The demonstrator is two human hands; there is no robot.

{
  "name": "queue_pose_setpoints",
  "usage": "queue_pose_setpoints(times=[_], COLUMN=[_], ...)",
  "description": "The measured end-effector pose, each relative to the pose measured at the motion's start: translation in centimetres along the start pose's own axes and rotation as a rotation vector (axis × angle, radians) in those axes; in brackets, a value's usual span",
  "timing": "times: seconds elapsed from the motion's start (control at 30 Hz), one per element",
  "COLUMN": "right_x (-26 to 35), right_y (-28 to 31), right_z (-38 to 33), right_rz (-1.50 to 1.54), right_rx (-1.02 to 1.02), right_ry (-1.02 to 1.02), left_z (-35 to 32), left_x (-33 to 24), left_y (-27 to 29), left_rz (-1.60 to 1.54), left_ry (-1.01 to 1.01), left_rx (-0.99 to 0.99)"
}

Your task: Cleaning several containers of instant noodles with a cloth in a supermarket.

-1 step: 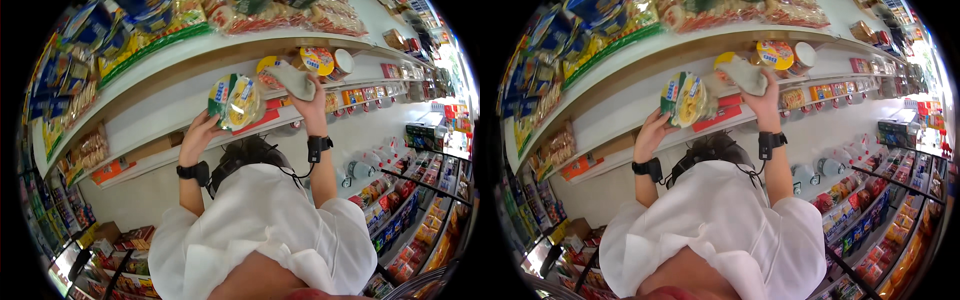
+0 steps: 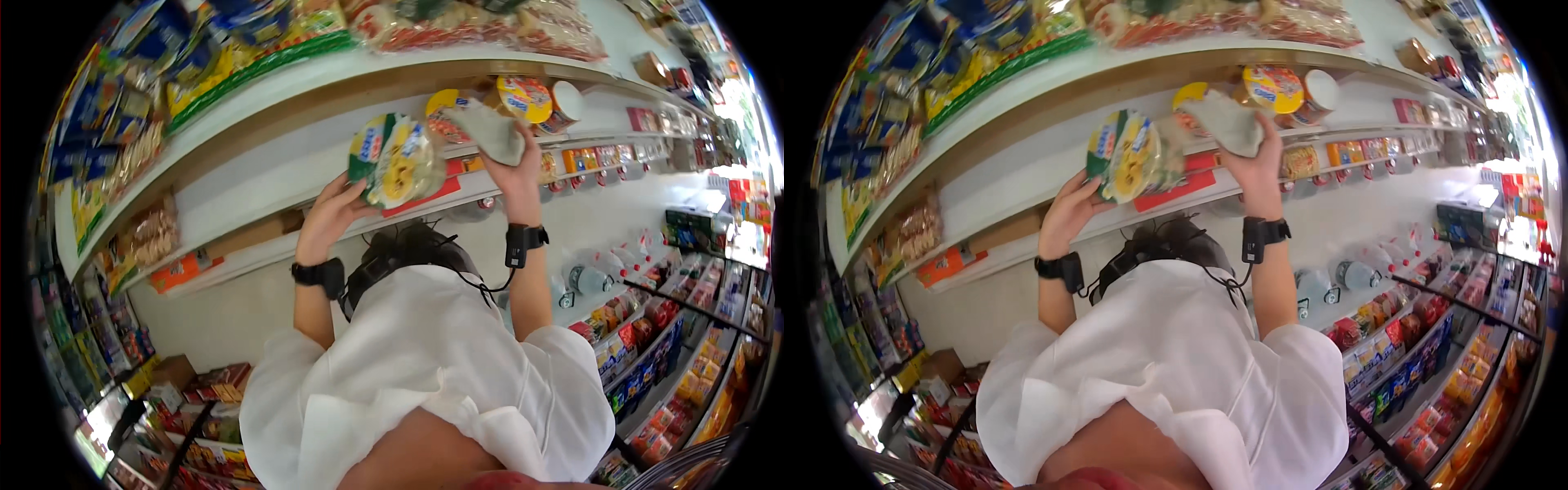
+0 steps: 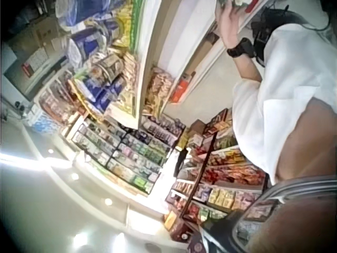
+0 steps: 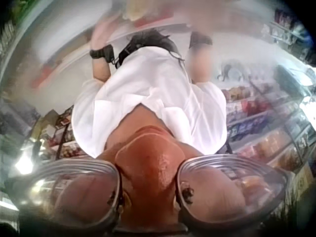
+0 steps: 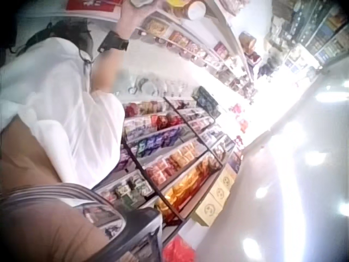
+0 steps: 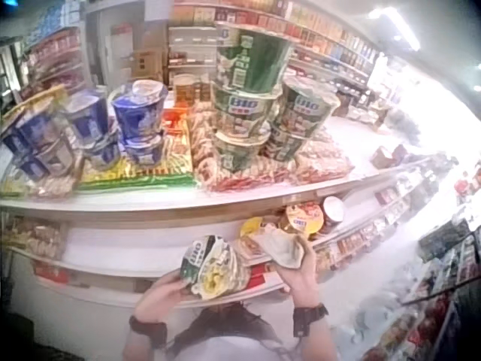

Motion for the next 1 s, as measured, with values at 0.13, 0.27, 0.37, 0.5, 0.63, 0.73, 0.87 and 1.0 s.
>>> queue_pose_setpoints(times=[0.13, 0.27, 0.37, 0.5, 0.63, 0.73, 0.87, 1.0], right_x=[1.1, 1.7, 2.3, 4.2, 5.0, 5.3, 7.7, 9.8], right_y=[-2.3, -3.1, -6.5, -3.7, -0.4, 1.5, 2.2, 7.1], right_z=[-3.5, -5.5, -10.4, -9.7, -10.2, -11.7, -16.1, -15.0], right_rz=[-0.045, -0.536, -1.105, -0.707, -0.479, -0.477, -0.613, -0.239], right_rx=[0.219, 0.349, 0.483, 0.334, 0.298, 0.315, 0.3, 0.256], right_ry=[0.122, 0.404, 0.752, 0.566, 0.414, 0.395, 0.511, 0.181], left_z=[1.2, 0.0, 0.0, 1.8, 1.2, -0.2, 0.6, 0.0], left_x=[0.1, -0.4, 0.4, 2.4, 3.4, 4.1, 7.0, 7.3], left_y=[-2.1, -7.1, -8.7, -10.9, -16.3, -20.2, -19.7, -21.8], left_rz=[-0.111, -0.158, -0.199, -0.121, -0.123, 0.421, 0.15, -0.389], left_ry=[0.006, 0.037, 0.034, -0.065, -0.347, -0.743, -0.566, -0.366], left_rx=[0.099, 0.266, 0.276, 0.123, 0.08, -0.01, -0.088, 0.177])
Point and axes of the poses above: each hand's wrist, its own z-axis towards the middle knuckle, its own y-axis out of the back of the hand, x = y × z, the point moved 8 cm from there along z, towards the middle knuckle, and after that the axes turned 4 degrees about y, right-handed, at the moved point
